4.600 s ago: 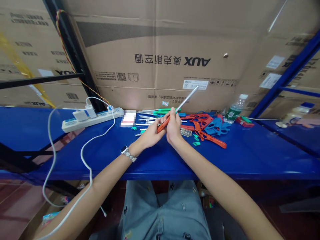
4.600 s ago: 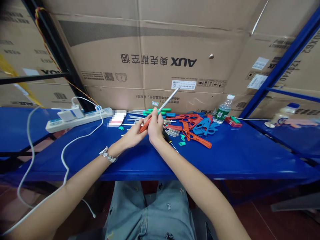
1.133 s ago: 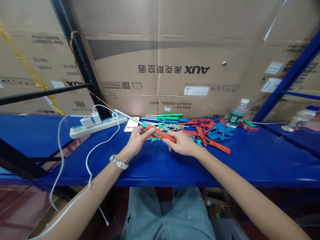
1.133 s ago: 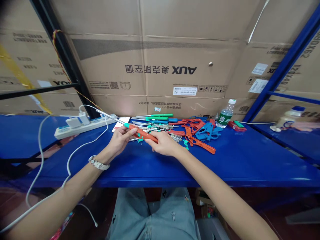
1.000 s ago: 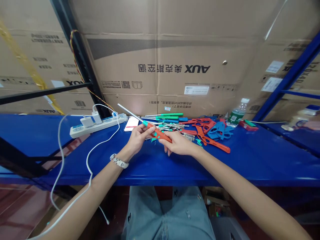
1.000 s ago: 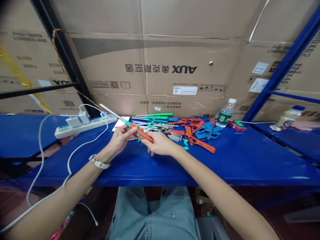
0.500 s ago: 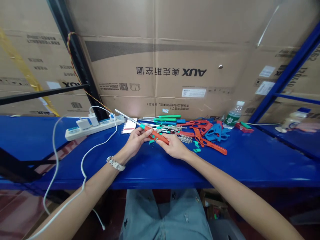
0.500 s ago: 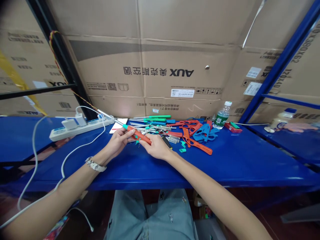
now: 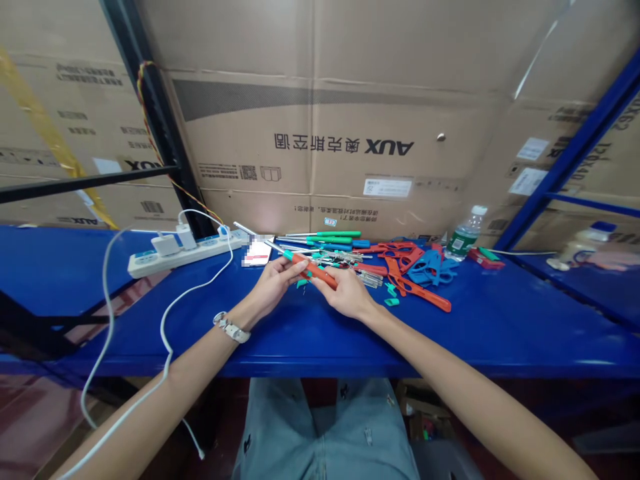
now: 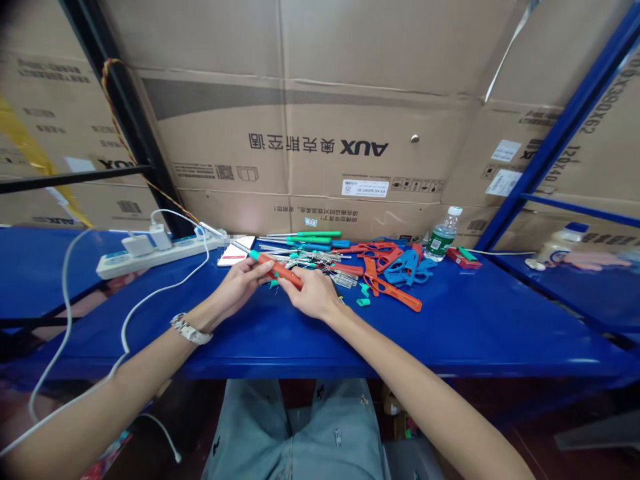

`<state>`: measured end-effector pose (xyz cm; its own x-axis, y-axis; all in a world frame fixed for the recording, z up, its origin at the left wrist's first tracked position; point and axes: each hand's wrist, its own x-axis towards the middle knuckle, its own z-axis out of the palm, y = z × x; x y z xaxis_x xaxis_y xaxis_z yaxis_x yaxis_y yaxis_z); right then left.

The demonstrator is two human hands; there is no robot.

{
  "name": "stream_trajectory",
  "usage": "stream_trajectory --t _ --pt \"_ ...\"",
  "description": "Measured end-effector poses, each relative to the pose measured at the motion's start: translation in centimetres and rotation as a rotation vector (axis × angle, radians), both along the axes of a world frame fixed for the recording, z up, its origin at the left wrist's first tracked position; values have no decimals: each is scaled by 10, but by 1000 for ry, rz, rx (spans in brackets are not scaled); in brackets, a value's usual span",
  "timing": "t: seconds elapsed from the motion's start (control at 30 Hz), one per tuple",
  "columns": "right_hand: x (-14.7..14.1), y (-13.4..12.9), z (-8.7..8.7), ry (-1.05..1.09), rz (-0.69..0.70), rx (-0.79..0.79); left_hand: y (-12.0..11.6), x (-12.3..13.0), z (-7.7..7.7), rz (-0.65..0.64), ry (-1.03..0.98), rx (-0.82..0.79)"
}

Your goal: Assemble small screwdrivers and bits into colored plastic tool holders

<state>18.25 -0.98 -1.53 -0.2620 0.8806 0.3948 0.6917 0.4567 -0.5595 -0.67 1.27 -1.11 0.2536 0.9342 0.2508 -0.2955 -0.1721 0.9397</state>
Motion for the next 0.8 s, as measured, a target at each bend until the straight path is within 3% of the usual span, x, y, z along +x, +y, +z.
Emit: stream_trajectory --t 0.1,0.17,0.27,0.33,0.37,0.47,0.53,0.6,0.7,0.8 --pt "2 -6 3 -73 -14 49 -4 -3 0 -17 65 34" --pt "4 -9 5 -109 -13 71 -15 -11 0 48 185 67" --pt "8 -13 7 -151 -11 91 -44 -30 3 355 481 246" --pt "10 -14 7 -191 -11 104 -63 -41 9 598 639 499" --pt "11 -15 7 -220 -6 110 -69 -45 13 632 710 660" --pt "9 -15 7 -323 28 141 -68 -41 30 408 1048 1012" --pt "6 -16 6 -393 50 171 -56 -33 38 249 1257 1078" --pt "6 -16 5 -452 66 197 -42 -26 40 113 1396 1032" --pt "10 -17 4 -510 118 196 -33 -25 33 23 1368 954" --pt "19 -20 3 -499 227 189 -35 -33 21 69 1253 971"
